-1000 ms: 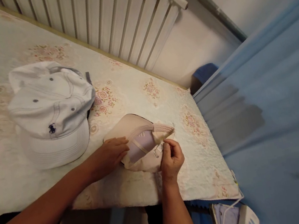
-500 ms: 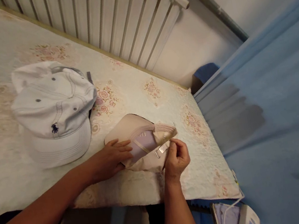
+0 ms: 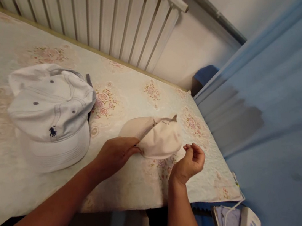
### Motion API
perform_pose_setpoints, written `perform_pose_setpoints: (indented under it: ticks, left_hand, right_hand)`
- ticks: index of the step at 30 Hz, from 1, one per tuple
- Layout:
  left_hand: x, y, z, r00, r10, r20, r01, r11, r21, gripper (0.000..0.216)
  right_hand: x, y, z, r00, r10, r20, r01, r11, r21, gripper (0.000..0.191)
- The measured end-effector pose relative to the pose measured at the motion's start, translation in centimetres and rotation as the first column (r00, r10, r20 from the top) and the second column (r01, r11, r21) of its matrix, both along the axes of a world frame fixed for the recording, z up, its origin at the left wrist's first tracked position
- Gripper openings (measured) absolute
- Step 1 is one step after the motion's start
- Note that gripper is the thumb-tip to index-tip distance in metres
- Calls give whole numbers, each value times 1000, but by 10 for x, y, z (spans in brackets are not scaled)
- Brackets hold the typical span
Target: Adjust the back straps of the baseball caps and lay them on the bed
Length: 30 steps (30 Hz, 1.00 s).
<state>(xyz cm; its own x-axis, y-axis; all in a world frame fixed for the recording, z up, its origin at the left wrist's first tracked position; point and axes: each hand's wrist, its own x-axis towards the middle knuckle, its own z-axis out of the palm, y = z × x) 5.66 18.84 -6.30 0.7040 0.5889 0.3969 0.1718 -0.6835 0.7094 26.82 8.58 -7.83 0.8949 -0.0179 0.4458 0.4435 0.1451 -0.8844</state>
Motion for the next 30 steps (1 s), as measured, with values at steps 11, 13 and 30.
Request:
perform_pose_setpoints:
  ticks: [11, 13, 30]
  left_hand:
    - [22, 11, -4, 714, 393, 580, 533, 232, -814, 40]
    - [24, 13, -11, 719, 413, 559, 551, 151, -821, 39]
    - [16, 20, -19, 789, 314, 528, 584, -116, -803, 45]
  right_hand:
    - [5, 15, -36, 304, 711, -635, -713, 611, 343, 29]
    - [-2, 17, -38, 238, 757, -608, -732, 551, 400, 31]
    - [-14, 7, -21, 123, 862, -492, -820, 368, 439, 39]
